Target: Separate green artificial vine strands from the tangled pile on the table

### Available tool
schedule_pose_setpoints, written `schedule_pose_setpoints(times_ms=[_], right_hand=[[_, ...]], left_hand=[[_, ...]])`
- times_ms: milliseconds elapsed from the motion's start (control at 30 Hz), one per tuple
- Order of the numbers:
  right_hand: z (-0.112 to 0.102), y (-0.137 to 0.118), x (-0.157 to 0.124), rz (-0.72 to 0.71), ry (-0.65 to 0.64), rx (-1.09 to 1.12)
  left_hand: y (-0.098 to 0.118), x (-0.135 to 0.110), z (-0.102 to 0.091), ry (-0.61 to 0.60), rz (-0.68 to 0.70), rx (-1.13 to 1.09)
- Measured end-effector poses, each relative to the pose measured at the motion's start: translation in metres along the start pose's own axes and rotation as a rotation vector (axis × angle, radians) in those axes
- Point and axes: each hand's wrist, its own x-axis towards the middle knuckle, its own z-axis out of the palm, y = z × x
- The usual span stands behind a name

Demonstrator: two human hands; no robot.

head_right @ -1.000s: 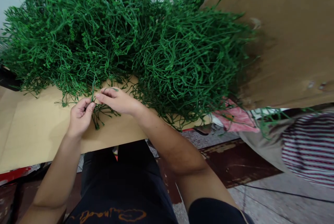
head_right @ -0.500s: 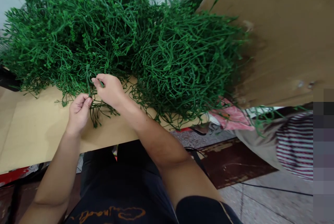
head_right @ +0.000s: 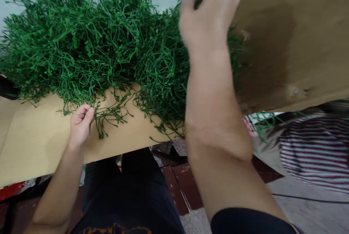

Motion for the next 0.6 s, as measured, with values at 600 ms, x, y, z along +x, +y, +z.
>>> schedule_pose_setpoints(times_ms=[600], right_hand=[[0.066,0.003,-0.014,-0.169,-0.224,0.105]], left_hand=[[-0.003,0.000,0.000,-0.028,0.017,0.132]])
